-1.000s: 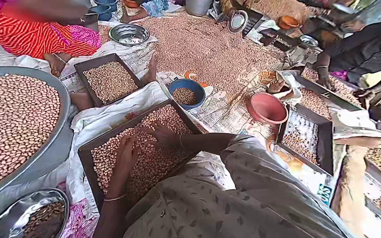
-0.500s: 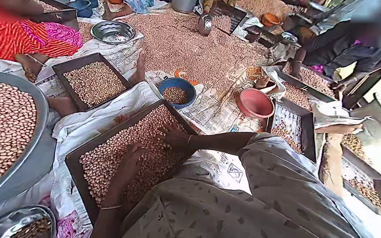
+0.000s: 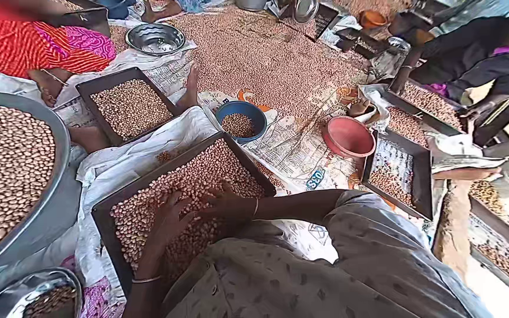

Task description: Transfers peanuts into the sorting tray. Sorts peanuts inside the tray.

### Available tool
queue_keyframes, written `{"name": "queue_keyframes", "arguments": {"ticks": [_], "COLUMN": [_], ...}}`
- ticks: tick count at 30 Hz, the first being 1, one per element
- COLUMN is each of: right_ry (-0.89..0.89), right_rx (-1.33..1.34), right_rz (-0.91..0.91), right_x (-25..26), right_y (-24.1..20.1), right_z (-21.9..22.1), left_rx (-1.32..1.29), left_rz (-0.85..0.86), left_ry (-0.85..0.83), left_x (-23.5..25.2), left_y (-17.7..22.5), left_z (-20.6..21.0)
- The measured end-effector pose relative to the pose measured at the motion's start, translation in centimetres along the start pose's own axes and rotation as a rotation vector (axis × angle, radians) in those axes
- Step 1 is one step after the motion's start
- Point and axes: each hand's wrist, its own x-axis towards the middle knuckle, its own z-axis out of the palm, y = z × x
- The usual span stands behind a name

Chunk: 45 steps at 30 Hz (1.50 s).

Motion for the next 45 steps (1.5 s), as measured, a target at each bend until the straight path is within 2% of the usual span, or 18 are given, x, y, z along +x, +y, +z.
{"name": "queue_keyframes", "arguments": {"ticks": [3,5,9,12,14,16,20,21,23,25,27,30,32,34,36,39,42,45], "right_ry": [0.046,0.143,0.353,0.215,0.061,-0.051,-0.092,-0.024,0.263,0.533,0.669,0.79,0.647,0.461,0.236,0.014,-0.025,0.014], "right_rx": [-0.102,-0.098,-0.063,0.075,0.126,0.104,0.038,0.029,0.051,0.207,0.359,0.342,0.302,0.242,0.222,0.119,0.003,-0.051], "right_rz": [0.176,0.24,0.13,0.027,-0.059,-0.064,0.188,0.248,0.334,0.399,0.454,0.366,0.258,0.112,-0.06,-0.22,-0.113,0.135], "right_x": [-1.3,1.0,10.2,13.1,11.1,7.0,-0.2,-1.3,-2.0,-0.1,3.8,10.3,12.8,13.8,12.2,5.5,-0.3,-1.2], "right_y": [4.9,6.5,3.6,-1.4,-3.4,-3.7,0.0,1.4,4.4,7.6,9.7,8.8,6.0,2.9,0.8,-0.7,2.8,6.6], "right_z": [-1.4,-1.5,-0.3,-0.1,0.2,0.0,-1.9,-2.4,-3.0,-2.7,-1.9,-1.0,-1.0,-0.8,-0.2,-0.5,-0.9,-1.9], "left_rx": [-0.114,-0.198,-0.133,-0.139,-0.128,-0.052,-0.009,-0.042,-0.128,-0.173,-0.108,-0.051,-0.106,-0.17,-0.182,-0.124,-0.051,-0.115], "left_rz": [0.252,0.271,-0.056,-0.32,-0.372,-0.244,0.078,0.147,0.228,0.203,0.13,-0.172,-0.374,-0.446,-0.397,-0.132,0.091,0.262], "left_ry": [-0.015,0.151,0.571,0.662,0.552,0.35,-0.041,-0.064,-0.004,0.18,0.43,0.622,0.665,0.666,0.562,0.26,0.037,0.039], "left_x": [1.0,1.1,0.1,-0.6,-0.7,-0.5,0.7,0.8,0.9,0.8,0.8,-0.1,-0.6,-0.7,-0.7,-0.8,0.2,1.1], "left_y": [0.2,-0.2,-2.6,-3.8,-3.6,-2.8,0.1,0.3,0.1,-0.4,-1.7,-3.3,-4.0,-4.2,-4.1,-3.4,-1.5,-1.4], "left_z": [1.1,1.3,-0.2,-1.6,-1.5,-1.0,0.5,0.7,1.0,1.0,0.7,-1.0,-2.0,-2.6,-2.3,-1.6,-0.6,0.4]}}
